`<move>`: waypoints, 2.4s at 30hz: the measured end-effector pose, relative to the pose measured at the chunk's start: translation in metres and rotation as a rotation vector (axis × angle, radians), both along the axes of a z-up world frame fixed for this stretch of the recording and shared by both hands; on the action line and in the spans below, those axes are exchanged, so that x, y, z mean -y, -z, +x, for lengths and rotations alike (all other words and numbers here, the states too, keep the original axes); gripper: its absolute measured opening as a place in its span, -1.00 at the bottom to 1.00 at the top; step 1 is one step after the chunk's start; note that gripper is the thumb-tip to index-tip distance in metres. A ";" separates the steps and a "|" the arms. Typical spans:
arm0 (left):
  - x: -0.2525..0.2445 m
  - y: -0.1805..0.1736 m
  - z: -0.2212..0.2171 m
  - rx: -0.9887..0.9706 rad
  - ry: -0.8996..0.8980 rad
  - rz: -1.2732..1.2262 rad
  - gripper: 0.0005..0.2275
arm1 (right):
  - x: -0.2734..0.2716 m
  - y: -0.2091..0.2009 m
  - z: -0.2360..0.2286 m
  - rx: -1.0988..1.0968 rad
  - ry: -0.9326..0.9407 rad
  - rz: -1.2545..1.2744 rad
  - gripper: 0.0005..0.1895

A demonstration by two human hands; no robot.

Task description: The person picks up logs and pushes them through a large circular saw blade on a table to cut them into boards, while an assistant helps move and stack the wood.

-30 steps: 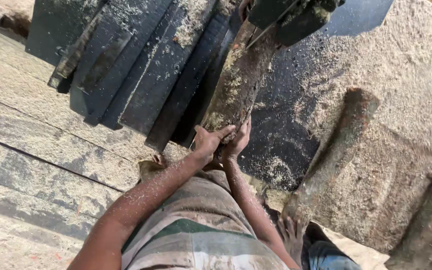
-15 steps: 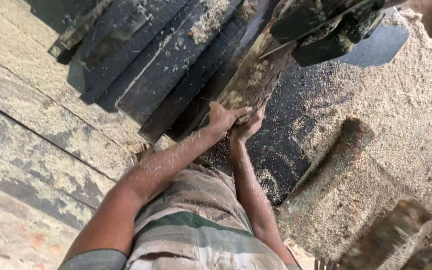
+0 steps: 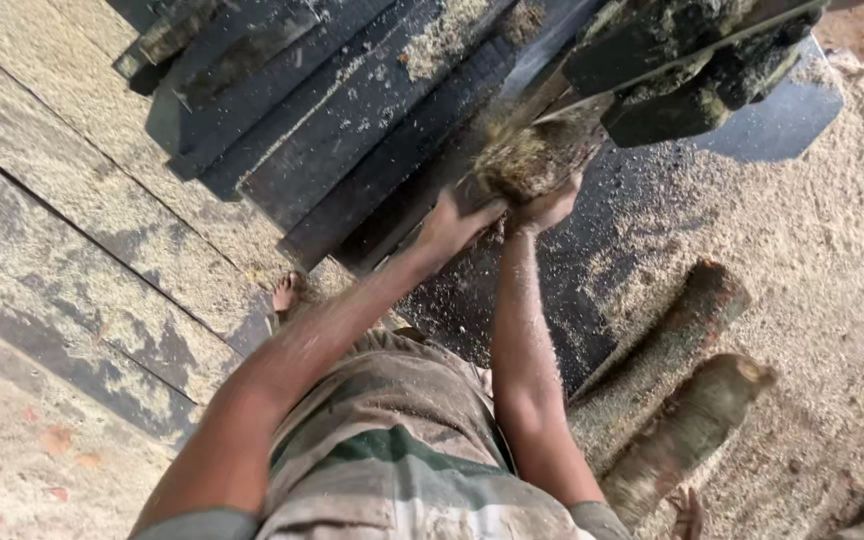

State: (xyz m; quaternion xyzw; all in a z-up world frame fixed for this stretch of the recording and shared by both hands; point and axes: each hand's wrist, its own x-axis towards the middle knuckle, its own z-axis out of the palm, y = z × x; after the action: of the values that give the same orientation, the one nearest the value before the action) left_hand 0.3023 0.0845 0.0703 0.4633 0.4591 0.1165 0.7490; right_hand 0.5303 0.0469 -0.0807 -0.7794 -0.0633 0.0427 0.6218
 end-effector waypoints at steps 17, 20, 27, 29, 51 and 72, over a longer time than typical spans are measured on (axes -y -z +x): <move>0.142 0.054 -0.319 -0.433 -0.374 0.042 -0.61 | -0.003 -0.052 0.122 -0.152 -0.111 -0.394 -0.29; 0.161 0.055 -0.333 -0.431 -0.410 0.119 -0.65 | 0.012 -0.066 0.117 -0.159 -0.342 -0.647 -0.37; 0.229 0.116 -0.387 -0.464 -0.236 0.093 -0.63 | 0.090 -0.081 -0.080 0.232 -0.888 -0.495 0.01; 0.197 0.133 -0.376 -0.593 -0.162 0.130 -0.61 | 0.077 -0.079 -0.128 0.389 -1.071 -0.539 0.14; 0.087 -0.042 -0.187 -0.044 0.551 0.269 -0.03 | 0.199 -0.155 -0.194 -0.726 -0.336 -0.199 -0.03; 0.088 0.130 -0.352 -0.288 0.672 0.132 0.25 | 0.216 -0.117 -0.437 -0.549 -0.428 -0.505 0.37</move>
State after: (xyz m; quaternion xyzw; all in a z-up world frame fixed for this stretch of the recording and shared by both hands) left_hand -0.0498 -0.0034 -0.0593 0.6471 0.3736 -0.1728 0.6417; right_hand 0.0936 -0.1689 0.0361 -0.8362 -0.0433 0.3907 0.3823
